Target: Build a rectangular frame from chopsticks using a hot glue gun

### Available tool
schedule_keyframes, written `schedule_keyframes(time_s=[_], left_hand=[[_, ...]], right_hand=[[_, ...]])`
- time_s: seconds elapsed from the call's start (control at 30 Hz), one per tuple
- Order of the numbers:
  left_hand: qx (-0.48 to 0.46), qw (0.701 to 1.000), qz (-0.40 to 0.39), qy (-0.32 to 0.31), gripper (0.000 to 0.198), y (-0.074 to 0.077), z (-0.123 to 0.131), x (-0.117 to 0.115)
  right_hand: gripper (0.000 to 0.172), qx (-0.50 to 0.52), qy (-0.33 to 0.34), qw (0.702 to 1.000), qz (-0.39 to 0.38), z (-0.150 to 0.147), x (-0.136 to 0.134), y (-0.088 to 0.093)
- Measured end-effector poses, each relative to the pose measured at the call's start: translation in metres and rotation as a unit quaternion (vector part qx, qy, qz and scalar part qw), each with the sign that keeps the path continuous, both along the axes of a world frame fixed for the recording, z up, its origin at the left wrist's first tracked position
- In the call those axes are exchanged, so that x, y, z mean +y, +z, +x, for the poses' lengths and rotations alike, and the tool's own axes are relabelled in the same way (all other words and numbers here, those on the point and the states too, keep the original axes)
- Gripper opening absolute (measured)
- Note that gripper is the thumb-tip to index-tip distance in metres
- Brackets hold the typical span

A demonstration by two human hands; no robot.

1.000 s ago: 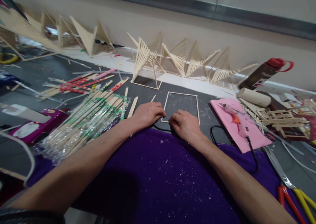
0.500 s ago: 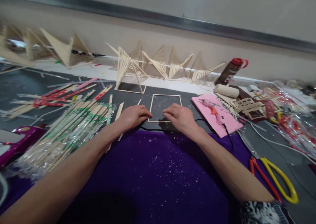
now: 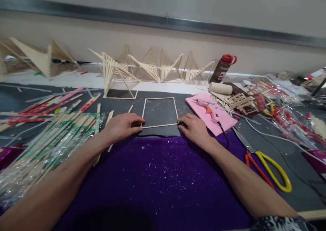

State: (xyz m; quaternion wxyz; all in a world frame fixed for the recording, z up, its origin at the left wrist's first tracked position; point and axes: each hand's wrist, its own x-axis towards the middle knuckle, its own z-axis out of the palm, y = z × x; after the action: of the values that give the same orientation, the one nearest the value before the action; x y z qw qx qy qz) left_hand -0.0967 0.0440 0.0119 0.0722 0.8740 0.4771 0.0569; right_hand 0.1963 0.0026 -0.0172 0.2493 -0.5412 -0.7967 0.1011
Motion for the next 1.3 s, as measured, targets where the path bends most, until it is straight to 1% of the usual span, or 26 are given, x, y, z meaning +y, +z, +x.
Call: schedule_keyframes(time_s=[0.1, 0.37, 0.57, 0.9, 1.17, 1.3], left_hand=[[0.006, 1.0, 0.004, -0.011, 0.022, -0.002, 0.0, 0.0002], [-0.014, 1.0, -0.007, -0.021, 0.018, -0.0024, 0.0009, -0.0009], [-0.018, 0.999, -0.005, -0.026, 0.016, -0.0031, 0.0027, -0.001], [-0.019, 1.0, -0.005, -0.013, 0.015, -0.0021, 0.0035, -0.0014], [-0.004, 1.0, 0.004, -0.016, 0.017, -0.0018, 0.0051, -0.0014], [-0.002, 1.0, 0.001, -0.006, 0.017, -0.0003, 0.0064, -0.0022]], right_hand=[[0.02, -0.039, 0.006, 0.999, 0.031, -0.0038, 0.0026, -0.0008], [0.024, -0.074, 0.021, 0.996, 0.047, -0.0014, 0.0068, -0.0088], [0.023, -0.096, 0.022, 0.994, 0.05, -0.0017, 0.0075, -0.0081], [0.021, -0.157, 0.005, 0.984, 0.078, -0.0068, 0.0075, -0.0047], [0.024, -0.137, 0.023, 0.988, 0.067, -0.0102, 0.0075, -0.0035], [0.024, -0.131, 0.035, 0.988, 0.073, -0.0105, 0.0078, -0.003]])
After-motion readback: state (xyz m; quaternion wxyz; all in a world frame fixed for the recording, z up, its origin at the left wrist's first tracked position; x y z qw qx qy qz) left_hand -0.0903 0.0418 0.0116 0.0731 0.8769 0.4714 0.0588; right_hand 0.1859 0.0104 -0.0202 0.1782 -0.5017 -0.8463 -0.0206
